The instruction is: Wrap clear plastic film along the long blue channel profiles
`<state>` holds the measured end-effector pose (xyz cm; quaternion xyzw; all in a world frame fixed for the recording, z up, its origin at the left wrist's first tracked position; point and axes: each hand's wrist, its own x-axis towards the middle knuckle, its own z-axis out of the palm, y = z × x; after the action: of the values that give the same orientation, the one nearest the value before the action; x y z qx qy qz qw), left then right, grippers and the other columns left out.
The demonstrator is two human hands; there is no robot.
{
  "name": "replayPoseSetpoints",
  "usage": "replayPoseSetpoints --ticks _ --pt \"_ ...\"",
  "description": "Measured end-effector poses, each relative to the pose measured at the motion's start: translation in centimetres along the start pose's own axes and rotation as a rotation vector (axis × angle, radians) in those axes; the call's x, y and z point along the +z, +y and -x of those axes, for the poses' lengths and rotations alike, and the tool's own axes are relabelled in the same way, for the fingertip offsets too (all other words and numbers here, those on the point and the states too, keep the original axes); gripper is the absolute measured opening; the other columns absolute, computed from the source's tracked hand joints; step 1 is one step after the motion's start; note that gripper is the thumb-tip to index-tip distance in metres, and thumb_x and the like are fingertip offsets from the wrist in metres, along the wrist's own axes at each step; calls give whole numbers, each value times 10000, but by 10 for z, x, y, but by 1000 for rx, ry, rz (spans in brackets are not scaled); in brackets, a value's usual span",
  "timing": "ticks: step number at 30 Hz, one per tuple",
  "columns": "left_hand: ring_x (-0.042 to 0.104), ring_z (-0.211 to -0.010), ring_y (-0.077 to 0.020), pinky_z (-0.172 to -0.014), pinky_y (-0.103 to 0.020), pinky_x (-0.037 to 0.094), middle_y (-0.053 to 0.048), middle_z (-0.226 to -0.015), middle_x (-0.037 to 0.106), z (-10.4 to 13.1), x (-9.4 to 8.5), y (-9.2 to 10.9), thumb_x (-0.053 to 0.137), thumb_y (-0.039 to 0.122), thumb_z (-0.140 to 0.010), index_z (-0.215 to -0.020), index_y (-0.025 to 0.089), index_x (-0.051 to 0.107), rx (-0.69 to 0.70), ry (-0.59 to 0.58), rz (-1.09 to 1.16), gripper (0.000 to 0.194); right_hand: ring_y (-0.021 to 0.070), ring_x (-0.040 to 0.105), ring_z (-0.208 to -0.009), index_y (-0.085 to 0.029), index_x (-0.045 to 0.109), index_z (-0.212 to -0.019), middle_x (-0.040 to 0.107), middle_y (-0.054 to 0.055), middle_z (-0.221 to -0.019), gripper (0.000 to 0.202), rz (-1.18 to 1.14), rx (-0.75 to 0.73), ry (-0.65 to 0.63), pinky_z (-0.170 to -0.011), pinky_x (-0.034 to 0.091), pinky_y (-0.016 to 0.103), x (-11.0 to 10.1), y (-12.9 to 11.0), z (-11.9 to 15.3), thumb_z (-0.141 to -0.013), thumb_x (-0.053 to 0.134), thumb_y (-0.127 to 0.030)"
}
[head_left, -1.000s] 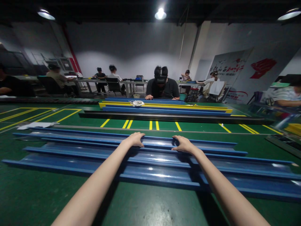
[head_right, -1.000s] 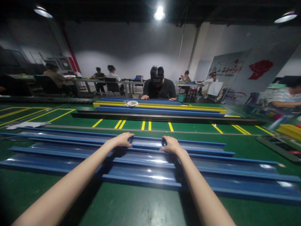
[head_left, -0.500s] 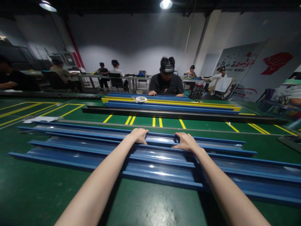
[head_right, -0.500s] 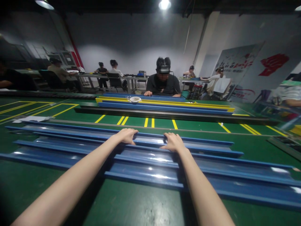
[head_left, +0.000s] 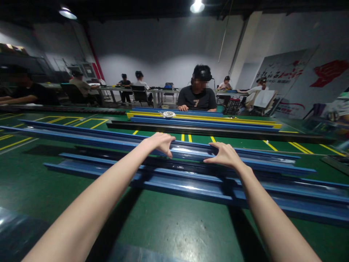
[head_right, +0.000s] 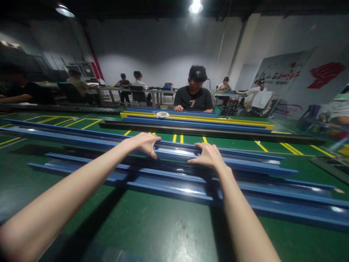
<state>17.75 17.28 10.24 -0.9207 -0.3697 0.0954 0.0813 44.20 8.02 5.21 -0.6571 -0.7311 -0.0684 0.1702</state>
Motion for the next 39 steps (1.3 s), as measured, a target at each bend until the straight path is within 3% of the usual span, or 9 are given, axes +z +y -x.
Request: replayPoseSetpoints --ticks 4,8,13,20,29,39 --pt "566 -919 -263 -700 -300 429 -76 -1036 599 31 -18 16 580 666 -464 -1115 230 469 45 -26 -3 791 282 542 -994 -201 550 -1115 598 90 -1087 720 -18 -32 11 -815 419 386 -22 -10 32 -538 582 -629" --pt "577 -878 -267 -671 -308 434 -80 -1010 607 62 -22 37 555 710 -444 -1100 228 480 94 -68 3 817 277 541 -998 -192 535 -1138 585 97 -1111 738 -3 -55 -23 -816 428 379 -38 -23 71 -558 555 -648" --pt "572 -899 -265 -696 -306 429 -93 -1013 608 99 -10 62 552 703 -465 -1082 205 496 168 -32 -15 795 279 537 -997 -167 531 -1148 579 116 -1111 773 14 -51 -50 -830 418 378 -46 -41 120 -553 553 -659" --pt "583 -884 -259 -704 -294 424 -92 -994 617 131 12 86 595 666 -462 -1076 204 501 185 -93 19 774 286 483 -1072 -174 518 -1167 550 124 -1156 792 -28 36 -107 -876 364 392 -34 -66 168 -532 579 -643" --pt "573 -921 -266 -719 -302 432 -109 -1068 586 143 38 90 612 623 -472 -1105 204 474 203 -111 0 771 294 449 -1105 -208 507 -1174 535 113 -1177 803 -41 75 -137 -886 327 391 -20 -87 187 -510 582 -654" --pt "571 -923 -258 -731 -297 432 -95 -1026 603 140 54 92 615 583 -492 -1094 206 470 180 -126 -5 726 265 480 -1057 -200 514 -1159 555 104 -1143 809 -62 68 -133 -878 325 363 -5 -84 187 -491 600 -649"
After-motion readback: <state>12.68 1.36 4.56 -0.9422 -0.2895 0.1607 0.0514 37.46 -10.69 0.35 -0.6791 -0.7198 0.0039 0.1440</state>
